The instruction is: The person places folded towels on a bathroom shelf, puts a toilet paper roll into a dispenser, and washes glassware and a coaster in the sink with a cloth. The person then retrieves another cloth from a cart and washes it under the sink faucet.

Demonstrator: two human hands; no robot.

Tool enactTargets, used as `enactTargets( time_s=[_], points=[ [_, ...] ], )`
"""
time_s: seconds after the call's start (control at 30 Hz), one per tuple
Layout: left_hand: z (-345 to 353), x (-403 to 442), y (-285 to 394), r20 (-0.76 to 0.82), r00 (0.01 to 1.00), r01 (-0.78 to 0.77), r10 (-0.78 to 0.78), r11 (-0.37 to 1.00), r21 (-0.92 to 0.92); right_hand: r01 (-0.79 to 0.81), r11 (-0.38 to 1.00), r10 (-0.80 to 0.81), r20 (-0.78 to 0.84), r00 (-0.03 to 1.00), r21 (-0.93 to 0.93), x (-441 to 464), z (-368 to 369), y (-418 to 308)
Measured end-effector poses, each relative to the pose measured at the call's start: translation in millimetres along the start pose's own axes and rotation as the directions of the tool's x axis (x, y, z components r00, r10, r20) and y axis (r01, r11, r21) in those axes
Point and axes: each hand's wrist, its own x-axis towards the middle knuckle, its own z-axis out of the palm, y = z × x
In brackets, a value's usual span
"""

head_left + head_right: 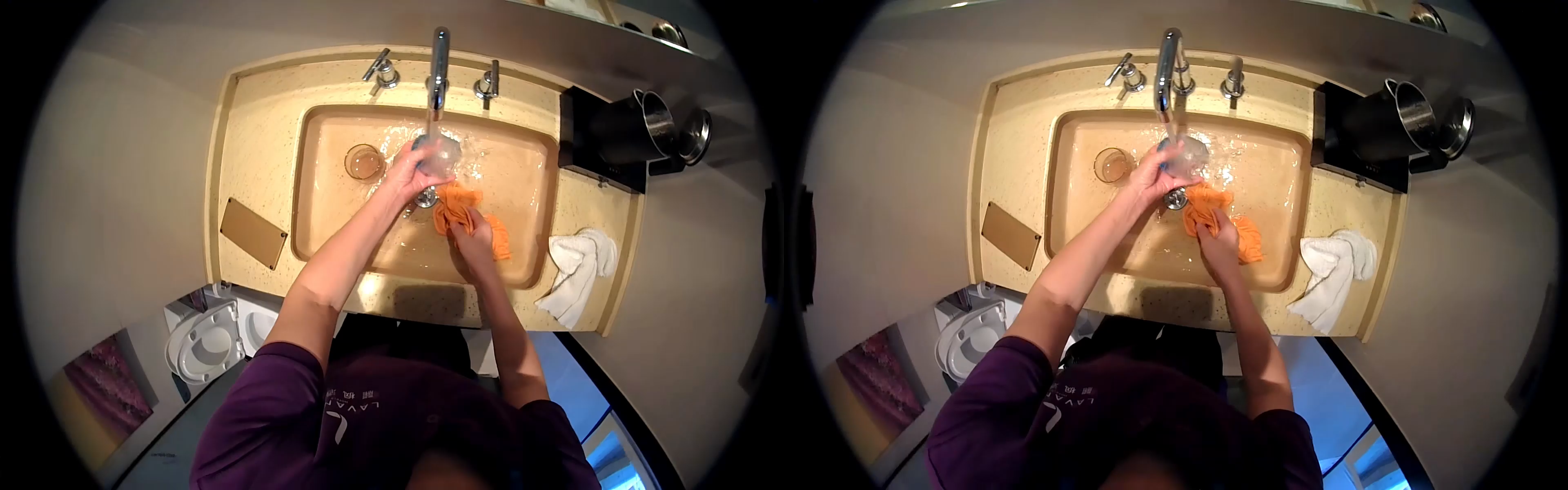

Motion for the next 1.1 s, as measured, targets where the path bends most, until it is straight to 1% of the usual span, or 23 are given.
enactTargets(
  time_s=[0.03,0.1,0.13,0.17,0.2,0.23,0.27,0.3,0.33,0.37,0.4,0.5,0.57,0.6,0.63,0.77,0.87,0.9,0.93,0.97,1.0,1.03,1.1],
  points=[
    [10.5,-10.7,2.0,-0.004,1.000,-0.010,0.010,1.000,-0.004,0.005,0.998,-0.005,-0.007,1.000,-0.063,-5.7,1.9,-10.4],
    [35.2,-41.0,2.1,-0.229,0.963,-0.044,0.146,0.915,0.400,0.010,1.000,-0.010,0.007,1.000,-0.021,-2.0,1.2,18.0],
    [42.7,-56.4,5.6,-0.238,0.954,-0.025,0.181,0.841,0.540,0.012,1.000,-0.012,0.016,1.000,0.000,-2.3,0.9,21.8],
    [37.2,-66.8,3.5,-0.244,0.951,-0.031,0.191,0.842,0.538,0.014,1.000,-0.014,0.026,1.000,0.021,-2.7,0.7,25.4],
    [28.7,-76.3,1.5,-0.038,0.887,-0.221,0.461,0.494,0.841,-0.019,0.994,0.013,0.052,0.999,0.112,-5.5,1.5,18.7],
    [24.3,-87.9,2.4,0.250,0.764,-0.324,0.595,0.020,0.946,-0.056,0.978,0.040,0.082,0.996,0.199,-7.4,4.1,11.7],
    [19.2,-99.6,4.0,0.381,0.684,-0.418,0.622,-0.093,0.903,-0.055,0.980,0.037,0.098,0.994,0.193,-7.4,10.3,6.0],
    [18.3,-113.5,8.7,0.371,0.675,-0.410,0.637,-0.095,0.907,-0.097,0.949,0.085,0.056,0.995,0.298,-6.8,18.4,1.0],
    [19.6,-128.8,15.0,0.444,0.675,-0.362,0.590,-0.260,0.895,-0.135,0.906,0.139,0.020,0.990,0.401,-7.0,26.8,-8.3],
    [20.2,-143.7,22.8,0.506,0.680,-0.308,0.531,-0.419,0.854,-0.140,0.909,0.134,0.042,0.990,0.392,-6.3,31.6,-18.9],
    [19.1,-159.0,31.7,0.533,0.688,-0.290,0.493,-0.487,0.824,-0.135,0.930,0.113,0.084,0.990,0.343,-7.7,36.9,-38.4],
    [9.0,-186.0,45.8,0.458,0.701,-0.217,0.547,-0.447,0.868,-0.106,0.945,0.051,0.181,0.982,0.310,6.8,59.6,-52.6],
    [0.9,-197.0,53.4,0.424,0.692,-0.203,0.584,-0.406,0.891,-0.062,0.978,0.031,0.157,0.987,0.199,10.0,79.0,-70.5],
    [-3.5,-201.5,56.6,0.406,0.691,-0.215,0.598,-0.366,0.905,0.043,0.978,-0.072,0.137,0.988,0.206,14.9,93.1,-68.8],
    [-8.6,-205.5,59.6,0.395,0.683,-0.202,0.614,-0.361,0.910,0.042,0.979,-0.074,0.156,0.985,0.198,17.8,102.7,-67.5],
    [-28.0,-213.9,62.8,0.384,0.619,-0.192,0.685,-0.341,0.920,0.196,0.964,-0.212,0.073,0.975,0.182,8.1,136.6,-77.2],
    [-38.9,-221.5,65.4,0.362,0.574,-0.168,0.735,-0.327,0.930,0.376,0.926,-0.372,-0.093,0.924,0.032,12.0,152.0,-68.3],
    [-42.0,-223.6,66.1,0.342,0.569,-0.148,0.748,-0.316,0.937,0.374,0.927,-0.371,-0.087,0.924,0.024,8.2,159.5,-76.7],
    [-46.1,-224.8,66.3,0.334,0.570,-0.148,0.751,-0.306,0.940,0.466,0.884,-0.466,-0.121,0.876,-0.029,-0.8,169.9,-92.5],
    [-49.8,-225.9,66.0,0.266,0.557,-0.137,0.787,-0.228,0.964,0.549,0.831,-0.555,-0.151,0.818,-0.088,-5.3,174.8,-100.4],
    [-53.7,-226.0,66.3,0.197,0.545,-0.130,0.815,-0.150,0.980,0.497,0.844,-0.522,-0.098,0.847,-0.203,1.0,173.4,-90.9],
    [-50.0,-227.8,73.4,0.195,0.549,-0.137,0.813,-0.143,0.980,0.519,0.816,-0.545,-0.042,0.837,-0.253,1.7,181.3,-98.2],
    [-45.1,-232.0,92.3,-0.045,0.532,-0.036,0.846,0.076,0.996,0.602,0.597,-0.648,0.123,0.752,-0.530,9.0,194.2,-103.5]
  ],
)
